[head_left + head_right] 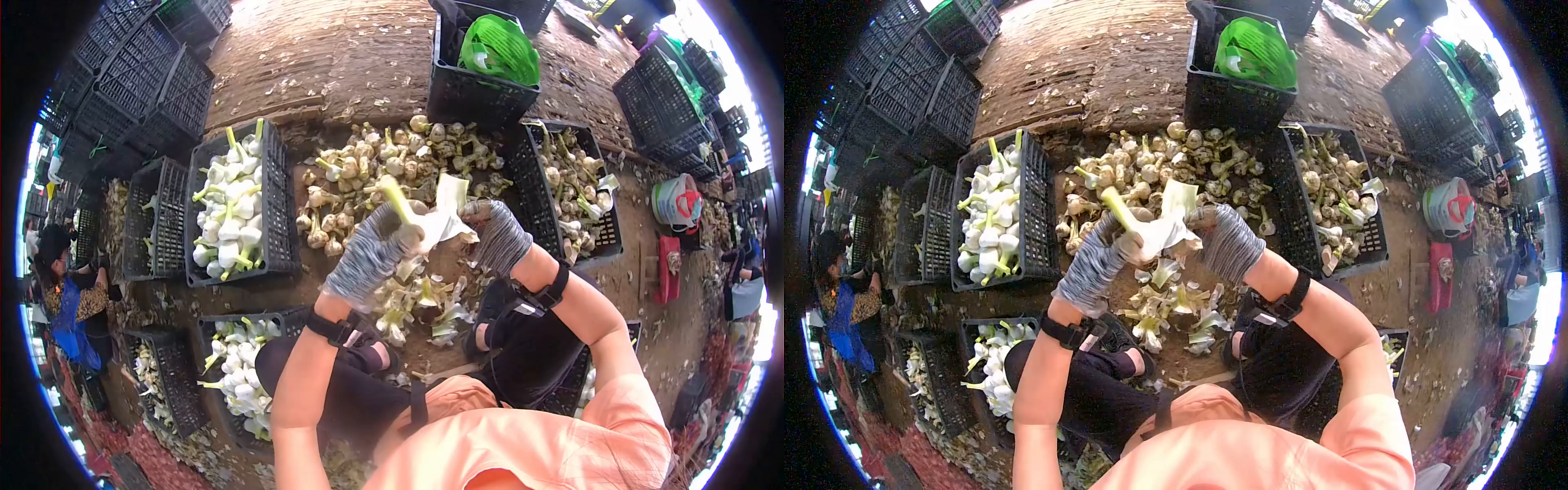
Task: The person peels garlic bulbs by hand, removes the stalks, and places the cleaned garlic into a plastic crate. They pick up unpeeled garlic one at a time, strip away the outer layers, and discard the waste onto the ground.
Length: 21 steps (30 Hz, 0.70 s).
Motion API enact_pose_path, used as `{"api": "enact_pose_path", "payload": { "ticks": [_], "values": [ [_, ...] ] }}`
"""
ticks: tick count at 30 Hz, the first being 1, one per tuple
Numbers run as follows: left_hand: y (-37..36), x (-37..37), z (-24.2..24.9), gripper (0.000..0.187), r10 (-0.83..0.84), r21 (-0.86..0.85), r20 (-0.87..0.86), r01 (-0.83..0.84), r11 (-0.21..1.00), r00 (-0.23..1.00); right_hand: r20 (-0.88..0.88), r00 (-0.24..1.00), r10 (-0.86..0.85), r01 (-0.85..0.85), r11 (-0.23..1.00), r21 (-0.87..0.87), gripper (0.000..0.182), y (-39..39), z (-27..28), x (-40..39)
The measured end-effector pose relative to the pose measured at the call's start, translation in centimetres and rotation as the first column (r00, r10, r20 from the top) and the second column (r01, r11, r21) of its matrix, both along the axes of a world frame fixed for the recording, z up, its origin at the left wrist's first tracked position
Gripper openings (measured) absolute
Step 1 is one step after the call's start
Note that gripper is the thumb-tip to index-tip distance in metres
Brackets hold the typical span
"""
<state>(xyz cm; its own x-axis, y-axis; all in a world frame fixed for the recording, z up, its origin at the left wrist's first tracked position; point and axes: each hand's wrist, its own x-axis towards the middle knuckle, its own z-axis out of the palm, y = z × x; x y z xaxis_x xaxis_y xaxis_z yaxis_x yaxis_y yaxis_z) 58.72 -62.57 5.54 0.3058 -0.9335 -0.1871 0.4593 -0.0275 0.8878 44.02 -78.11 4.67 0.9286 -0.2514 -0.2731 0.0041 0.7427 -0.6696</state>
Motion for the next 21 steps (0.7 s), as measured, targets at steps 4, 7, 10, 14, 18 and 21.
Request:
{"api": "enact_pose_path", "payload": {
  "ticks": [4,7,10,14,18,21],
  "values": [
    [0.0,0.1,-0.7,0.043,0.104,-0.114,0.505,-0.054,0.992,0.857,0.182,0.98,-0.075,0.191,0.575,-0.795,0.031,-0.1,0.7,0.3],
    [0.0,0.1,0.0,0.032,0.087,-0.09,0.384,-0.056,0.994,0.919,0.135,0.981,0.142,0.162,-0.193,-0.968,0.016,-2.0,0.0,0.0],
    [0.2,0.2,1.1,0.032,0.005,-0.031,0.612,0.018,0.999,0.791,-0.012,0.996,-0.092,0.028,0.411,-0.911,0.015,-2.2,-2.0,0.4],
    [0.4,0.5,1.5,0.023,-0.057,-0.135,0.442,0.129,0.982,0.895,-0.187,0.973,-0.137,-0.048,0.67,-0.74,0.012,-0.7,-1.6,1.3],
    [1.2,-0.3,1.8,0.032,-0.082,-0.222,-0.033,0.073,0.972,0.996,-0.434,0.873,-0.221,-0.17,0.698,-0.696,0.024,-2.4,-3.2,2.4],
    [1.2,0.4,1.2,0.034,-0.009,-0.194,-0.14,-0.018,0.981,0.99,-0.314,0.949,-0.001,-0.247,0.613,-0.751,0.035,-1.7,-3.7,1.4]
  ]
}}
